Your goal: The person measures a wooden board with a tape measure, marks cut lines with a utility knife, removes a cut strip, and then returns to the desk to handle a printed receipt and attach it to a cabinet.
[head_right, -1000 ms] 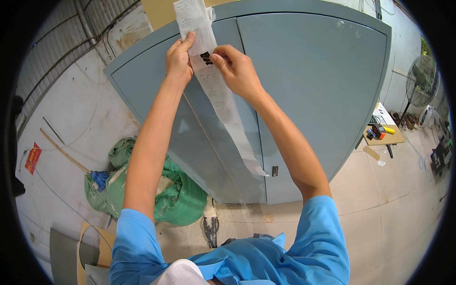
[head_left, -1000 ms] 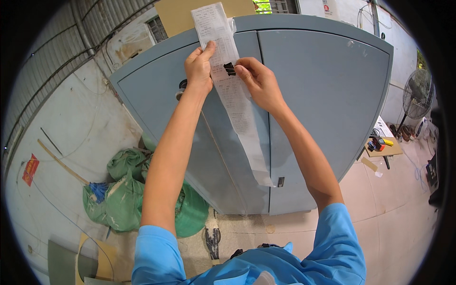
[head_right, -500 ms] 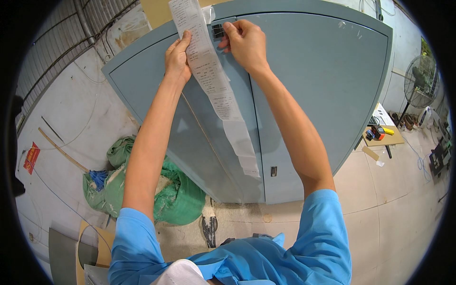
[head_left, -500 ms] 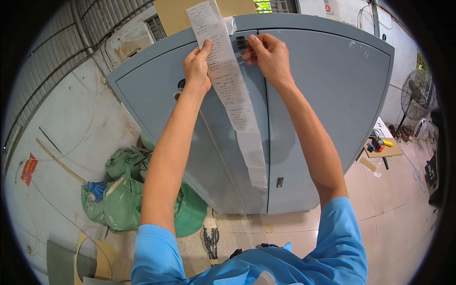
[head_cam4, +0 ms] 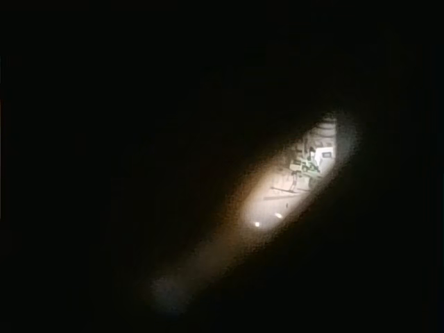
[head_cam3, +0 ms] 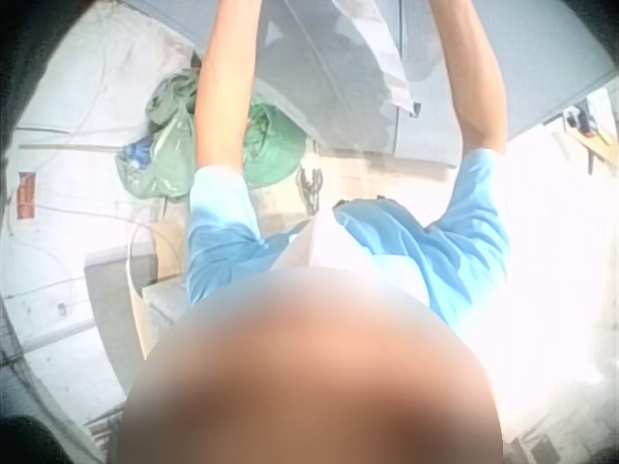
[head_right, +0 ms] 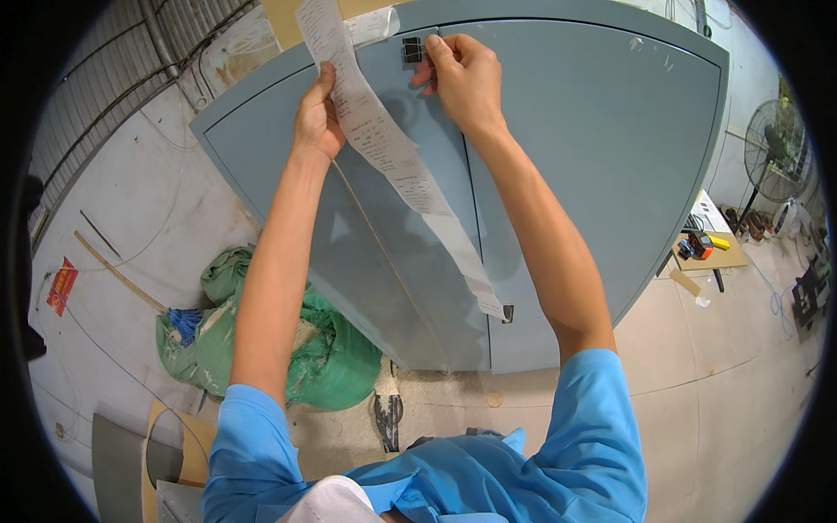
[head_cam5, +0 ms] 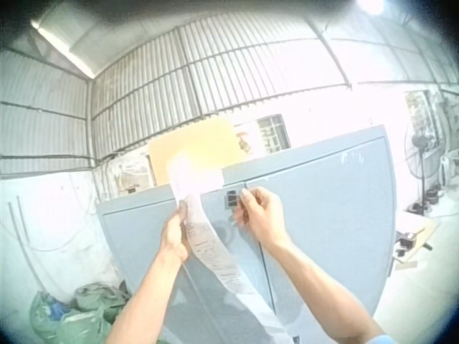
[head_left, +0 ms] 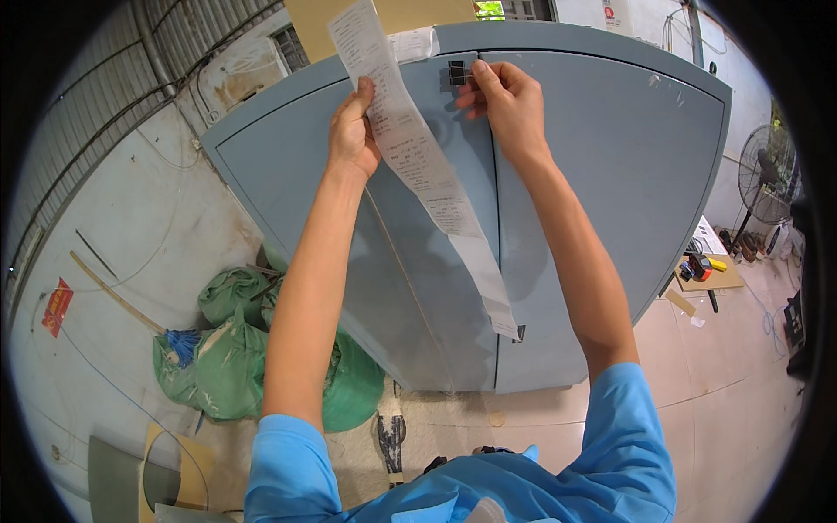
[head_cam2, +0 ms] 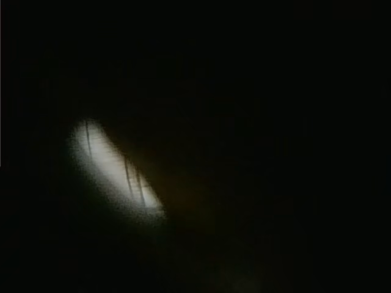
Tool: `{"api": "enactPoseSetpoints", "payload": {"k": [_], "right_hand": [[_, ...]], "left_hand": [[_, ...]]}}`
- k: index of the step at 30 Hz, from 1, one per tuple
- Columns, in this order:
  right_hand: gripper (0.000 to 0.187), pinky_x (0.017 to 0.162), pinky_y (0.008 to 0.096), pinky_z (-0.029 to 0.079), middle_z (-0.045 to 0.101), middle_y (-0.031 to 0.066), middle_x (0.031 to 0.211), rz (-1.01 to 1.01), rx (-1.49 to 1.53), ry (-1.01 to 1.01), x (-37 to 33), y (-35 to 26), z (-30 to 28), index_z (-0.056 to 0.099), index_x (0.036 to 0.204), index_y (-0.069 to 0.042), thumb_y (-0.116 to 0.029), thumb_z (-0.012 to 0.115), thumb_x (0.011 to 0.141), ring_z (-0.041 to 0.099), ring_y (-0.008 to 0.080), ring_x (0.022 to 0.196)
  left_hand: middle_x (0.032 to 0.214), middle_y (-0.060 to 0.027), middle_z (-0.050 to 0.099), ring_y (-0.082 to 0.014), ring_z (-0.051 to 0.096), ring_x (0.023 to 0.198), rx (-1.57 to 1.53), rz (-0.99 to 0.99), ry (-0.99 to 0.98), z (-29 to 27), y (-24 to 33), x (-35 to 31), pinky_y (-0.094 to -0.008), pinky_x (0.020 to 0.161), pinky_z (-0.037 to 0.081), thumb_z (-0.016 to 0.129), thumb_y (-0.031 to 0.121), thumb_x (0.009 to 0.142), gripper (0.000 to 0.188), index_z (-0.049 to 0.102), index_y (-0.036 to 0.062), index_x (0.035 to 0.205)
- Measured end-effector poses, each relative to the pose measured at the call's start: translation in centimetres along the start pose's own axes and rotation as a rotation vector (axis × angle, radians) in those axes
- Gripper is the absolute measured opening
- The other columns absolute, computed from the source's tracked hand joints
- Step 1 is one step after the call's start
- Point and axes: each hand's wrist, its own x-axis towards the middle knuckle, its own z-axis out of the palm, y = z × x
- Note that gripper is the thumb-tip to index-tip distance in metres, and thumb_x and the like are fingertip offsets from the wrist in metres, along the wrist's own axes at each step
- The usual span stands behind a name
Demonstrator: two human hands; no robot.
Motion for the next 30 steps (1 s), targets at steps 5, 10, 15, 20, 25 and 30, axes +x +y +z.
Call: {"api": "enactPoseSetpoints", "payload": {"k": [5,10,15,20,25,30], "right_hand": [[0.032,0.053,0.0276,0.055,0.07,0.0092,0.069,-0.06,-0.084,0.017,1.8,-1.3,1.0,0.069,0.087,0.005,-0.022,0.06,0.101,0.069,0.0137,0.06],[0.033,0.054,0.0265,0.054,0.071,0.0097,0.078,0.057,-0.137,-0.042,3.8,-2.2,1.8,0.069,0.094,0.004,-0.027,0.062,0.103,0.068,0.013,0.063],[0.033,0.052,0.0269,0.053,0.071,0.0104,0.077,0.095,-0.112,-0.074,4.4,-2.1,2.4,0.07,0.091,0.004,-0.026,0.062,0.103,0.065,0.0118,0.058],[0.032,0.048,0.0272,0.052,0.071,0.0111,0.076,0.104,-0.128,-0.05,4.2,-2.4,2.7,0.07,0.091,0.004,-0.025,0.063,0.102,0.064,0.0117,0.055],[0.033,0.044,0.0284,0.051,0.071,0.011,0.075,0.108,-0.253,-0.01,4.1,-3.1,2.9,0.07,0.092,0.006,-0.026,0.064,0.101,0.064,0.0126,0.05],[0.034,0.044,0.0285,0.051,0.071,0.0094,0.072,0.093,-0.321,0.084,3.4,-3.2,3.0,0.07,0.092,0.006,-0.026,0.064,0.101,0.062,0.0127,0.047]], "left_hand": [[0.107,-0.0081,0.069,-0.0186,0.068,0.099,0.114,0.067,0.057,1.6,1.7,1.4,-0.036,0.085,0.058,0.064,0.032,0.103,0.035,0.063,0.0008,0.12],[0.107,-0.014,0.07,-0.02,0.07,0.094,0.195,0.14,0.065,3.3,2.9,2.9,-0.0357,0.08,0.059,0.069,0.022,0.1,0.032,0.064,-0.0072,0.113],[0.105,-0.0165,0.072,-0.0206,0.071,0.089,0.303,0.162,0.096,3.9,2.6,3.5,-0.035,0.077,0.058,0.07,0.021,0.099,0.03,0.067,-0.0081,0.107],[0.102,-0.0156,0.073,-0.0197,0.071,0.087,0.393,0.18,0.155,3.5,2.3,3.8,-0.0343,0.074,0.058,0.069,0.02,0.1,0.028,0.067,-0.0075,0.106],[0.101,-0.0153,0.072,-0.0194,0.071,0.087,0.254,0.153,0.109,3.0,2.3,3.7,-0.0333,0.075,0.059,0.069,0.019,0.1,0.027,0.067,-0.0072,0.106],[0.101,-0.0159,0.072,-0.0198,0.07,0.089,0.227,0.143,0.098,2.9,2.3,3.5,-0.0335,0.077,0.059,0.069,0.019,0.1,0.026,0.067,-0.0065,0.106]]}}
